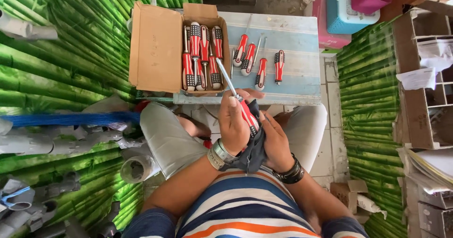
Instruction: Cleaning a set of screwdrivers by wiping each one individually with a cloth before placing them back into a cardboard box.
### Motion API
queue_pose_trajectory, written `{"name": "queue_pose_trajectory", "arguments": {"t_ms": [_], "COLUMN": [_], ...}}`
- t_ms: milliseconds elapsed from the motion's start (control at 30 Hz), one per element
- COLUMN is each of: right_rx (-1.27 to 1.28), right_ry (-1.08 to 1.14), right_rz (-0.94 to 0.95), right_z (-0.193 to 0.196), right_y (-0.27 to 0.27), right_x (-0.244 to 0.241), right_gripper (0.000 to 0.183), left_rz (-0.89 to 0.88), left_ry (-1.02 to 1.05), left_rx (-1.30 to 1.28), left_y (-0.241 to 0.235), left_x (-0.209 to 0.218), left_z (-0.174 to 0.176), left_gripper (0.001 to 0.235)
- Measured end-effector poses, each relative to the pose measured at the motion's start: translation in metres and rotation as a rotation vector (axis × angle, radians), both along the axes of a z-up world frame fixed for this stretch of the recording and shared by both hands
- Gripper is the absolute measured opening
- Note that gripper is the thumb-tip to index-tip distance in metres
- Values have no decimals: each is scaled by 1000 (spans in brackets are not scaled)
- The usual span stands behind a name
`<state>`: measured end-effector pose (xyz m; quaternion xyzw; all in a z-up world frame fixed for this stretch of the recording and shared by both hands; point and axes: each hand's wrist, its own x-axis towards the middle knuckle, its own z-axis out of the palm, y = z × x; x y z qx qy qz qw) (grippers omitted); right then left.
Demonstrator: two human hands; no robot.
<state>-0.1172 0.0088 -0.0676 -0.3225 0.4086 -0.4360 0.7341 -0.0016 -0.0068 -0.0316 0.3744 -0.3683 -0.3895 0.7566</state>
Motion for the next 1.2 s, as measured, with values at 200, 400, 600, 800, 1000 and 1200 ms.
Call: {"name": "queue_pose_trajectory", "arguments": {"t_ms": [200,400,600,800,1000,1200], "right_rx": [-84,-365,-997,-1094,-1120,-1025], "right_ry": [224,654,1047,1048,1060,1150], "right_rz": [37,91,-42,-140,-211,-133], "right_z": [-13,6,25,36,26,38], "right_y": [-6,-3,1,-2,-22,-47], "right_x": [-10,-10,6,18,23,30], "right_gripper": [38,34,21,20,11,23], "left_rz": [122,183,238,144,83,32], "left_ry": [-193,-174,-201,-106,-172,-262], "left_rx": [25,47,125,159,197,143], "left_y": [-4,-9,-14,-15,-2,1], "left_x": [2,7,8,8,12,14], "left_z": [-9,-19,-2,-26,20,-43], "left_gripper": [37,26,22,28,47,49]}}
